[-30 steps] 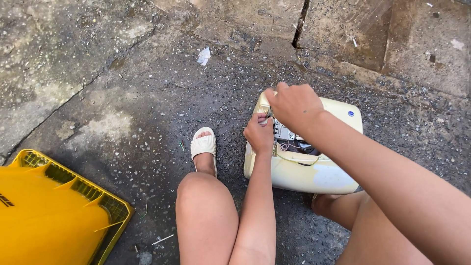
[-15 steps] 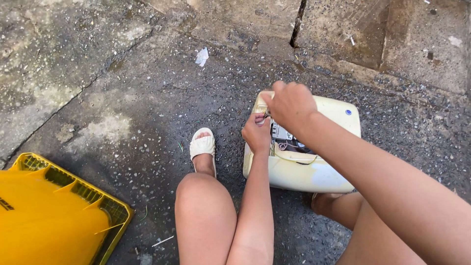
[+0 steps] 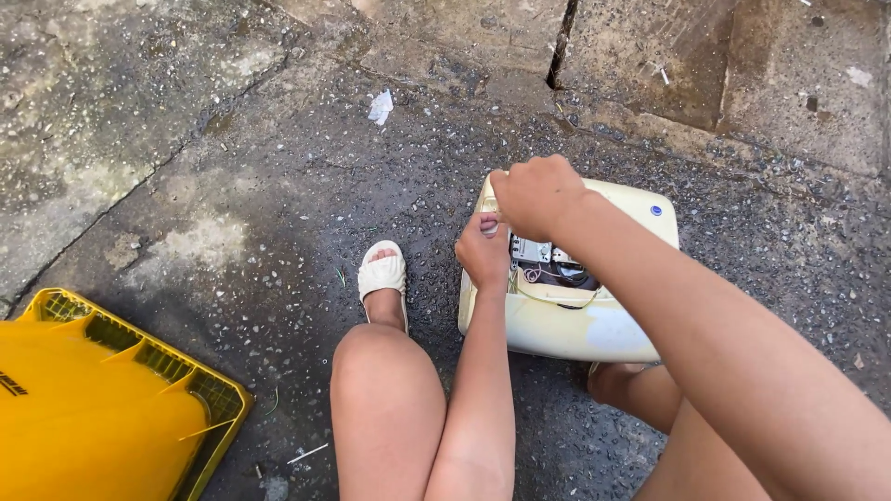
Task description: The person sits on the ground and repairs a small white appliance. They use a screwdriver to remove screws and open the casing, then use a wrench to adjust internal components. The person also handles wires and a small metal cover during the process.
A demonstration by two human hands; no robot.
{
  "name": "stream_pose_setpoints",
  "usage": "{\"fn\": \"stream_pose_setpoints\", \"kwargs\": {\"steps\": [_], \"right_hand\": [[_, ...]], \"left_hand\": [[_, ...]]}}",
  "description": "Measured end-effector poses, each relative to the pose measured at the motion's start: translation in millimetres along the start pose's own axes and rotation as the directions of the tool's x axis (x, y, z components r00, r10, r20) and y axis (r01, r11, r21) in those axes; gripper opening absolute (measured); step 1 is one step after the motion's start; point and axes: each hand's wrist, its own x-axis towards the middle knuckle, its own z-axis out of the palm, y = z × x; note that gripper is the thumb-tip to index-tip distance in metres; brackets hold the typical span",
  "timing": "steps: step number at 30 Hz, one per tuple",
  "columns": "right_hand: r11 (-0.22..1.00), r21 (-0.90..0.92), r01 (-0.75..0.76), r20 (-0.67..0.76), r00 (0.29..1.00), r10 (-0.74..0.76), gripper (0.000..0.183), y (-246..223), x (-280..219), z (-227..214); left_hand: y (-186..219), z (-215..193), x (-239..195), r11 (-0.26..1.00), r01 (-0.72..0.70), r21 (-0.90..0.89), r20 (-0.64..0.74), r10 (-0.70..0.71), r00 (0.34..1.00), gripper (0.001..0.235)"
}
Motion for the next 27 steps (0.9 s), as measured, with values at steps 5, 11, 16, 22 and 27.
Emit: {"fn": "stream_pose_setpoints", "kwargs": {"steps": [5,11,16,22,27], "right_hand": [[0.885,0.376,-0.276,0.061,0.960,0.274,0.039,-8.3,22.7,6.3],[0.735,0.503,-0.455,0.250,0.891,0.380,0.046,3.6,25.5,-6.9],[0.997,-0.068,-0.021,0.071,0.997,0.026,0.037,-8.6,17.9,-9.0],[0.966,0.162,-0.204,0.104,0.976,0.189,0.027,-5.8,18.1,-3.9],[0.773,0.426,-0.470,0.286,0.881,0.378,0.034,-10.9,21.9,-19.8]], "left_hand": [[-0.6,1.5,-2.1,1.000,0.002,-0.016,0.010,-0.002,1.000,0.008],[3.2,-6.8,-3.9,0.999,-0.029,0.020,0.039,0.028,0.999,0.016],[-2.4,-6.3,2.4,0.999,-0.029,0.042,0.023,0.028,0.999,0.015],[4.2,-10.9,-4.7,0.999,-0.033,0.027,0.047,0.032,0.998,0.013],[1.9,-7.6,-5.7,0.994,-0.086,0.064,0.013,0.085,0.996,0.012]]}}
